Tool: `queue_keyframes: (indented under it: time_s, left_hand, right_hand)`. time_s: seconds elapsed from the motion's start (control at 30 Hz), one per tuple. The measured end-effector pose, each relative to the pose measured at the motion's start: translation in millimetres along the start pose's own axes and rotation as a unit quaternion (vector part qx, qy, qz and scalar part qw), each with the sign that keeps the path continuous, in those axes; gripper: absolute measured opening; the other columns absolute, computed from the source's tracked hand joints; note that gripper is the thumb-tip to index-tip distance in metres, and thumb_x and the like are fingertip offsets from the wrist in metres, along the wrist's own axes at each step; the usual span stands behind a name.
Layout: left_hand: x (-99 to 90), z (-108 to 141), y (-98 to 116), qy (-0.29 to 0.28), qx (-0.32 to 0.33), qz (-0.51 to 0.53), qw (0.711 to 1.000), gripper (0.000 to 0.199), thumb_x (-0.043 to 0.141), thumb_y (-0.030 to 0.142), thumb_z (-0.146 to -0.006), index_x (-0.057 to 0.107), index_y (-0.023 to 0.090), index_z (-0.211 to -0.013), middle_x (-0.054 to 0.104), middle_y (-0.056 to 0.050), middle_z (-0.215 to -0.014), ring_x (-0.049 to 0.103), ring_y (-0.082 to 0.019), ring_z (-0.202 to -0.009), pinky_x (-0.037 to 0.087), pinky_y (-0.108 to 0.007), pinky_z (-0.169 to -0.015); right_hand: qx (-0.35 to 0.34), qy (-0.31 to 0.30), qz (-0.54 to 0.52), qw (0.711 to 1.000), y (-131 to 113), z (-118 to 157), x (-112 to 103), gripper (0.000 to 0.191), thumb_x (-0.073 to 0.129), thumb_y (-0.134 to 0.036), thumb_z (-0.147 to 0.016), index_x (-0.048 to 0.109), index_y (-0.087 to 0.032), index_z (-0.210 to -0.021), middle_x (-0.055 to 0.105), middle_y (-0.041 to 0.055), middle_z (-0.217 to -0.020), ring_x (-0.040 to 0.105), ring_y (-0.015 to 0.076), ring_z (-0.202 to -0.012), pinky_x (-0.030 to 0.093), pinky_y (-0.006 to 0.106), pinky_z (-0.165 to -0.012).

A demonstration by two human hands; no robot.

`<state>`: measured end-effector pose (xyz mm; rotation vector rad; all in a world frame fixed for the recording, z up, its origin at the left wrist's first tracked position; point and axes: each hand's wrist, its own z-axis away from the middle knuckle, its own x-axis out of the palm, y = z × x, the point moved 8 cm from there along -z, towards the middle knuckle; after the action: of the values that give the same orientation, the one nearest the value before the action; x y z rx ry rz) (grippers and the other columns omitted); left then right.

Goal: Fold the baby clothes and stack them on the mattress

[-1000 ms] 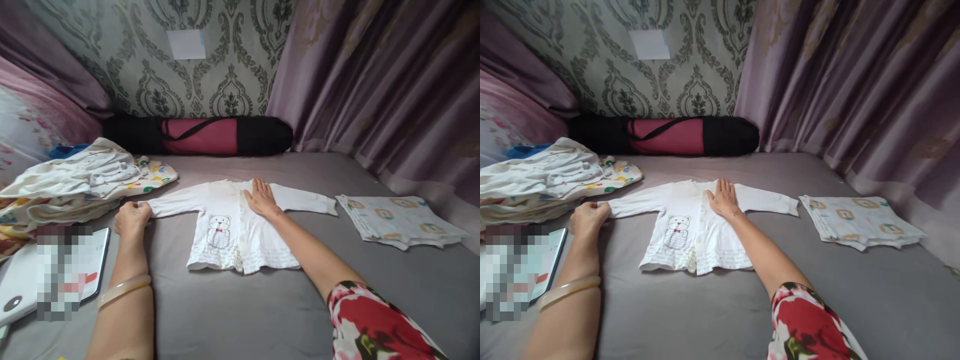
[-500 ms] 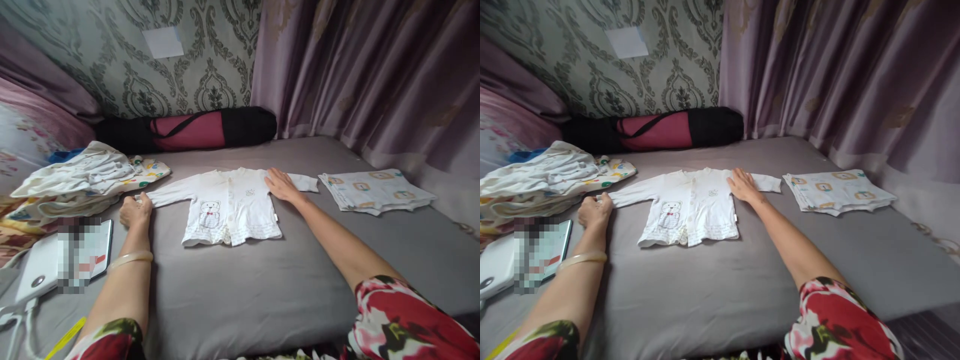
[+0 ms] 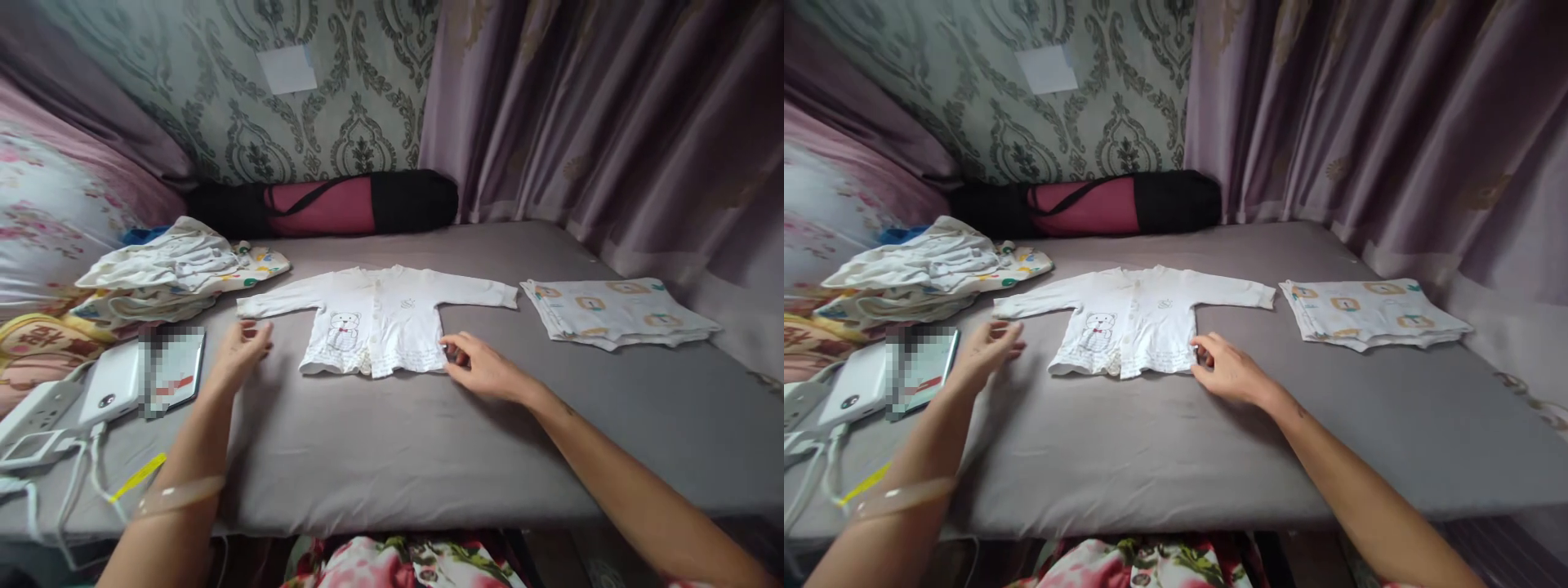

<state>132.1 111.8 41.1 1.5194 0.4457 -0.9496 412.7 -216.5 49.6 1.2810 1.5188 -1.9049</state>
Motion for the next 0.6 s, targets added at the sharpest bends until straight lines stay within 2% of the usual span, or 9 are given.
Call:
queue_keyframes:
  time_s: [0.03, 0.1, 0.17, 0.3, 0.47, 0.6]
  left_hand:
    - [9.3, 14.1, -0.8, -0.045, -0.006, 0.054, 0.997, 0.049, 0.05, 0.044, -0.087, 0.044, 0.014, -0.125, 0.065, -0.013, -0.103, 0.067, -0.023, -0.088, 0.055, -0.035, -0.072]
    - [26.0, 42.5, 6.2, -0.129, 0.028, 0.123, 0.984, 0.053, 0.058, 0.051, -0.082, 0.048, 0.017, -0.122, 0.066, -0.009, -0.101, 0.066, -0.021, -0.088, 0.054, -0.032, -0.072]
    - [34.5, 64.6, 12.7, -0.167, 0.069, 0.135, 0.974, 0.059, 0.064, 0.055, -0.075, 0.051, 0.018, -0.119, 0.066, -0.006, -0.097, 0.065, -0.02, -0.087, 0.052, -0.031, -0.074]
    - [40.0, 80.6, 17.5, -0.162, 0.124, 0.108, 0.973, 0.055, 0.065, 0.054, -0.072, 0.057, 0.018, -0.113, 0.063, -0.003, -0.087, 0.059, -0.017, -0.076, 0.048, -0.028, -0.067]
    - [47.1, 75.2, 23.1, -0.121, 0.149, 0.02, 0.981, 0.033, 0.05, 0.042, -0.082, 0.061, 0.019, -0.102, 0.058, 0.0, -0.074, 0.054, -0.016, -0.068, 0.042, -0.027, -0.064]
    - [52.2, 74.5, 32.5, -0.089, 0.166, -0.056, 0.981, 0.028, 0.044, 0.039, -0.086, 0.057, 0.022, -0.105, 0.059, 0.001, -0.069, 0.055, -0.017, -0.066, 0.039, -0.027, -0.063]
  right_hand:
    - [-0.011, -0.008, 0.017, 1.0, -5.7, 3.5, 2.3, 0.043, 0.055, -0.027, -0.081, 0.057, -0.021, -0.123, 0.064, 0.0045, -0.106, 0.062, 0.0142, -0.08, 0.046, 0.025, -0.076]
    - [-0.019, -0.012, 0.063, 0.998, -12.9, 6.8, 5.7, 0.045, 0.052, -0.025, -0.081, 0.054, -0.022, -0.126, 0.061, 0.0055, -0.108, 0.061, 0.0151, -0.082, 0.045, 0.026, -0.077]
    - [-0.015, -0.008, 0.111, 0.994, -16.6, 5.9, 9.3, 0.044, 0.05, -0.024, -0.083, 0.052, -0.022, -0.127, 0.061, 0.0068, -0.109, 0.061, 0.0167, -0.083, 0.044, 0.027, -0.075]
    - [0.021, 0.016, 0.182, 0.983, -17.0, 1.2, 16.4, 0.038, 0.046, -0.028, -0.087, 0.051, -0.024, -0.124, 0.063, 0.0073, -0.11, 0.063, 0.0205, -0.086, 0.043, 0.03, -0.071]
    - [0.087, 0.024, 0.24, 0.967, -12.2, 1.9, 20.8, 0.035, 0.044, -0.03, -0.089, 0.05, -0.025, -0.124, 0.068, 0.0076, -0.109, 0.067, 0.0246, -0.089, 0.042, 0.031, -0.066]
    - [0.123, 0.006, 0.268, 0.956, -11.1, 2.3, 23.2, 0.039, 0.043, -0.025, -0.09, 0.047, -0.022, -0.129, 0.071, 0.0093, -0.103, 0.068, 0.0253, -0.087, 0.04, 0.03, -0.064]
